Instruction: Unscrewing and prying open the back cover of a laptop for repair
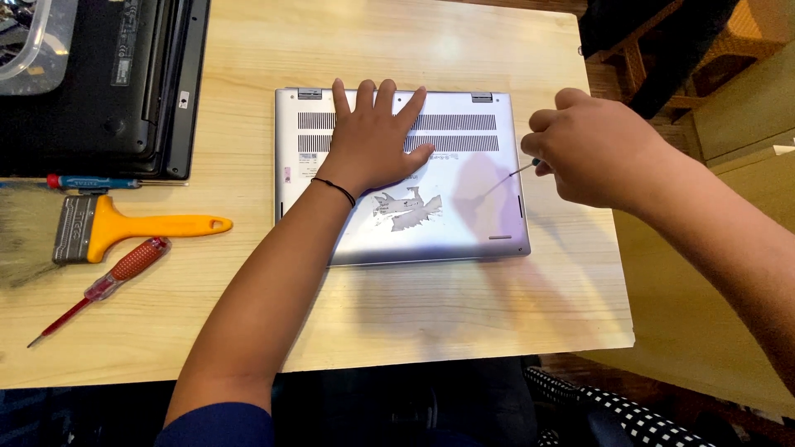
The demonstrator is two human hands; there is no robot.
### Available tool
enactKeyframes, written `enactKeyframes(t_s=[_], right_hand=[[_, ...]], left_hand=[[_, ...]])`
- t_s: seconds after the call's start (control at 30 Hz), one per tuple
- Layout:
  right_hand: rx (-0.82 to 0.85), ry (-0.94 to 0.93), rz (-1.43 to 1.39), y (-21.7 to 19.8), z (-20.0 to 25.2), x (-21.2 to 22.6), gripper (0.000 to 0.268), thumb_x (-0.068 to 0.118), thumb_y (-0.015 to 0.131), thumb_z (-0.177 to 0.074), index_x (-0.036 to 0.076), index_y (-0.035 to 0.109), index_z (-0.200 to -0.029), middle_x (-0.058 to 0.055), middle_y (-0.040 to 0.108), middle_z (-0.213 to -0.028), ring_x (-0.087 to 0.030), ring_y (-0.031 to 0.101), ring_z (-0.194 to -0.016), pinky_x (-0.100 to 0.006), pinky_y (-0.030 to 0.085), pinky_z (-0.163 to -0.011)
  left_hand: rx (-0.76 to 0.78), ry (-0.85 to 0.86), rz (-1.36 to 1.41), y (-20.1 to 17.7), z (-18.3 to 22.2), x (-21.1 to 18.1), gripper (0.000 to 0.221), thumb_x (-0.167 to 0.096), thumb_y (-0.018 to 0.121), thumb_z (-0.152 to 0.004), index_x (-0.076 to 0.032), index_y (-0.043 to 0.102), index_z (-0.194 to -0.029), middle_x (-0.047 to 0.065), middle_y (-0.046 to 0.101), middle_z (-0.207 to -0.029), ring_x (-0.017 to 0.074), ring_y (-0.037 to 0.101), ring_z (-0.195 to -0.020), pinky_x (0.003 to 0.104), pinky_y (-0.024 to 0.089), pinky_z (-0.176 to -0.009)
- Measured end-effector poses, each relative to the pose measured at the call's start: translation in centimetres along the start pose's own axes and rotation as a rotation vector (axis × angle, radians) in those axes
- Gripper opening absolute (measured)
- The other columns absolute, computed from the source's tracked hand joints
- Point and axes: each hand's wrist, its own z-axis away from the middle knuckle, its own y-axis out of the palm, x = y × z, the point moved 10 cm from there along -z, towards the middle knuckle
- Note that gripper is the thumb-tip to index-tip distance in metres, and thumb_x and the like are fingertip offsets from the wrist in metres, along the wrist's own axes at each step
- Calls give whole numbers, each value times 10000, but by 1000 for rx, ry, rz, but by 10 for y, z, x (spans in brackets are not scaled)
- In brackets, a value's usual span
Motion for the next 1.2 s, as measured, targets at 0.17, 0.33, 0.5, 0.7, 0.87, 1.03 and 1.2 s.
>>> enactKeyframes(t_s=[0.17,0.33,0.5,0.7,0.87,1.03,1.2], right_hand=[[-18,-146,110,-18,3,18,142,270,635,-729,283,621,-869,56,557,-880,-239,511,-918,-353,489,-583],[-37,-84,104,-41,3,14,179,284,721,-731,253,685,-904,49,570,-921,-207,520,-999,-330,474,-820],[-280,-138,3,-48,1,17,617,87,595,-568,147,515,-1176,-53,506,-962,-270,484,-893,-378,428,-663],[-222,373,-342,-44,35,-22,274,391,484,-965,135,558,-1026,-115,646,-877,-378,624,-811,-495,465,-552],[-237,604,-504,-7,52,-26,189,299,458,-1010,123,523,-988,-130,645,-737,-425,602,-643,-513,393,-491],[-359,615,-639,-5,52,-31,37,96,538,-922,75,525,-949,-142,634,-748,-446,556,-635,-509,367,-530],[-295,368,-651,-9,36,-24,287,-39,460,-644,112,492,-886,-64,624,-785,-367,551,-739,-459,372,-560]], left_hand=[[29,27,171,-9,1,-22,644,-505,502,-875,-195,355,-1420,157,379,-1400,391,266,-1318,726,67,-1025],[134,222,922,-6,-23,-82,452,-214,526,-958,-132,454,-1397,192,550,-1323,431,332,-1362,726,64,-1072],[76,255,1108,-4,-39,-120,201,-211,635,-845,-137,601,-661,-55,702,-683,99,622,-713,543,33,-1129],[-103,348,1140,-20,-35,-116,168,-164,581,-864,-188,663,-719,-86,696,-698,91,648,-707,492,196,-1037],[-80,327,1081,-15,-36,-124,79,-199,636,-853,-222,696,-807,-109,737,-779,102,670,-817,543,137,-1037],[-77,260,1057,-3,-35,-123,85,-241,657,-848,-243,709,-916,-131,678,-774,170,563,-934,571,119,-1077],[-65,293,1152,1,-35,-123,129,-213,585,-907,-230,713,-896,-44,686,-1046,155,545,-1145,609,-9,-1094]])
